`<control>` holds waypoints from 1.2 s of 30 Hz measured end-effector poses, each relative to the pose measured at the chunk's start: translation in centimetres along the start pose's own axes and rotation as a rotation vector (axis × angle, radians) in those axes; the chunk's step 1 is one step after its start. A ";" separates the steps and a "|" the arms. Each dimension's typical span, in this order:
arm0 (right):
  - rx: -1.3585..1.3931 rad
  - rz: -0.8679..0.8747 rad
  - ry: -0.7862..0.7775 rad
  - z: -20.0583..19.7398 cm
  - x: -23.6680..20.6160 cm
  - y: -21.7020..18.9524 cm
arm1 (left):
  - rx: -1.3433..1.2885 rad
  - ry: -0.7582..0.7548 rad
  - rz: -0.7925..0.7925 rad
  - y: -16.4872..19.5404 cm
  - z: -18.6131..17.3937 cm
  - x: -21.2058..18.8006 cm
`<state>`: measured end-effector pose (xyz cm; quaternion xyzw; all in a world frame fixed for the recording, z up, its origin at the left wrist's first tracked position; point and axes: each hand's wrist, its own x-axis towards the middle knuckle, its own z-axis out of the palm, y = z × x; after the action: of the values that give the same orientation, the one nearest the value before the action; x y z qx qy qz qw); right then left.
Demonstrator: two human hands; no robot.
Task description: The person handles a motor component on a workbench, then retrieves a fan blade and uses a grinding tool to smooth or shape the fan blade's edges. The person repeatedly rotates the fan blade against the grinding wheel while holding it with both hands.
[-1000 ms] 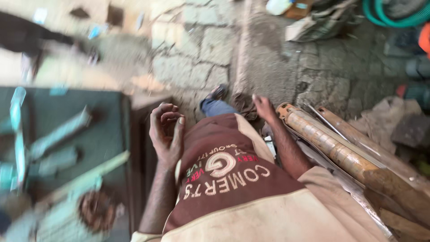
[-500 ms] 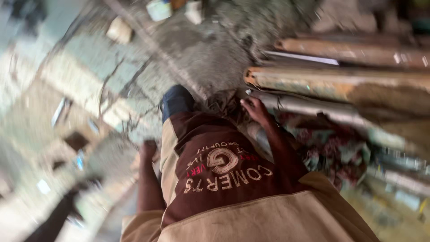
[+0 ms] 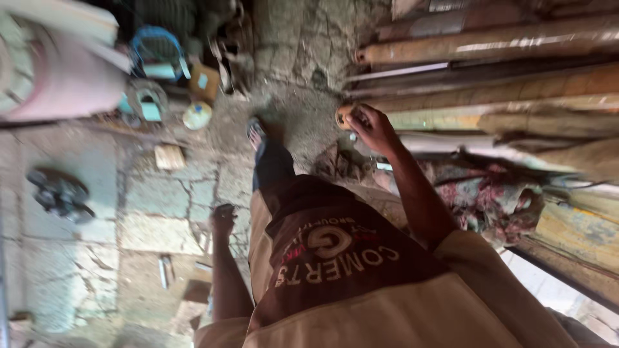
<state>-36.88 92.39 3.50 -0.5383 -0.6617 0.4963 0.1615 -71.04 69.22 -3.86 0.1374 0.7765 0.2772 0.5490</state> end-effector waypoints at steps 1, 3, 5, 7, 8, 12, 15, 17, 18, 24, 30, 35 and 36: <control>-0.065 -0.091 0.041 -1.0 0.4 -1.0 | 0.331 0.110 0.149 3.0 -1.0 0.8; -0.117 -0.013 0.090 -2.8 0.1 -1.7 | 0.531 0.171 0.427 7.7 -2.8 1.8; -0.093 0.168 0.138 -4.2 -1.2 -0.9 | 0.221 0.058 0.380 12.4 -3.6 3.8; 0.019 0.408 0.154 -5.0 -2.7 0.7 | 0.077 0.005 0.236 16.8 -3.1 6.1; -0.088 0.376 0.217 -5.2 -3.6 1.6 | 0.096 0.002 0.273 18.7 -2.8 7.0; -0.390 0.441 0.208 -5.4 -7.3 3.8 | 0.036 -0.129 0.238 26.0 1.7 10.4; 0.479 1.154 0.332 -6.0 -8.4 3.8 | 0.110 -0.325 0.332 30.8 7.1 12.3; 0.574 1.302 0.346 -7.3 -7.3 3.7 | 0.219 -0.362 0.333 34.0 10.7 13.6; 0.595 1.307 0.336 -8.3 -6.0 3.8 | 0.264 -0.362 0.314 35.7 12.7 14.4; 0.341 1.178 0.227 -20.8 9.1 5.8 | 0.546 -0.374 0.450 48.6 24.2 19.4; 0.044 0.588 0.260 -38.0 27.0 7.3 | 0.541 -0.280 0.393 60.7 30.7 20.8; 0.343 0.583 0.400 -46.8 38.7 6.6 | 0.439 -0.200 0.532 67.0 34.1 23.8; 0.358 0.577 0.403 -47.9 40.8 6.3 | 0.471 -0.181 0.559 68.1 34.7 24.8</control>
<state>-12.60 150.71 7.01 -0.7522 -0.3412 0.5133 0.2331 -53.93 146.81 7.98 0.4908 0.6997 0.2168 0.4718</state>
